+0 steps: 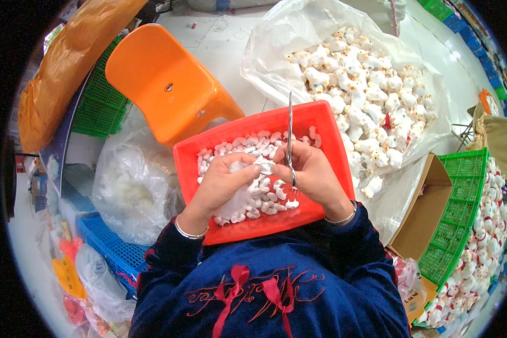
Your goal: The person uses scissors to trim white fluffy material from small white objects in a red tray. The person repeatedly picks up each object, snips off excess fluff, and places the trimmed pieces back into the tray. The work continues throughout the clip with consistent hand movements.
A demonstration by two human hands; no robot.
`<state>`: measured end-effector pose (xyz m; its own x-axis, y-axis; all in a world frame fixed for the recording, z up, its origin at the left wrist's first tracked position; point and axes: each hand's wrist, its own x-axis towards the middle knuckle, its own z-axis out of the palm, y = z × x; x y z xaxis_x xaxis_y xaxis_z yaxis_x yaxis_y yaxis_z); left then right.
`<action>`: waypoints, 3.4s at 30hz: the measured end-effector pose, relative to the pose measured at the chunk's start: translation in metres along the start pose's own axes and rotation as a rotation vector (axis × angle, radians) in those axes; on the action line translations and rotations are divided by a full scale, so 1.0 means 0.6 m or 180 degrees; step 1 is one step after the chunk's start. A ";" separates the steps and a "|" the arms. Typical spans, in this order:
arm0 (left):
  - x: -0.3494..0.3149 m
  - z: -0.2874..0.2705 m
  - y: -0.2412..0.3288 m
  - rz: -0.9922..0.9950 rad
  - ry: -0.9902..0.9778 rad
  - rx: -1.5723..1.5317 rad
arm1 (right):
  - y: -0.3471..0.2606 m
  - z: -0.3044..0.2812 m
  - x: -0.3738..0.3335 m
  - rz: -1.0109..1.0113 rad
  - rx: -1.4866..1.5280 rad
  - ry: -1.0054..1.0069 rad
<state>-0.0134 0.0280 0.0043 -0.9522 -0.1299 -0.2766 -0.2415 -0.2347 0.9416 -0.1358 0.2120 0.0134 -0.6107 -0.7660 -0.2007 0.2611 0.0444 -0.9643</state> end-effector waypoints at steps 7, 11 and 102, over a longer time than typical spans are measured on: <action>-0.034 0.006 -0.025 -0.0204 0.0210 -0.1187 | 0.021 0.038 -0.016 0.0150 0.0177 0.0033; -0.043 -0.002 -0.034 -0.0254 0.0299 -0.1293 | 0.029 0.037 -0.026 0.0339 -0.0718 0.0065; -0.065 -0.091 -0.010 0.0373 0.0000 -0.0066 | -0.062 -0.087 -0.175 -0.0411 -0.3621 -0.0177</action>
<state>0.0353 -0.0182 -0.0013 -0.9737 -0.1576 -0.1648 -0.1246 -0.2379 0.9633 -0.1203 0.3242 0.0611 -0.5425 -0.8330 -0.1083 -0.6456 0.4960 -0.5806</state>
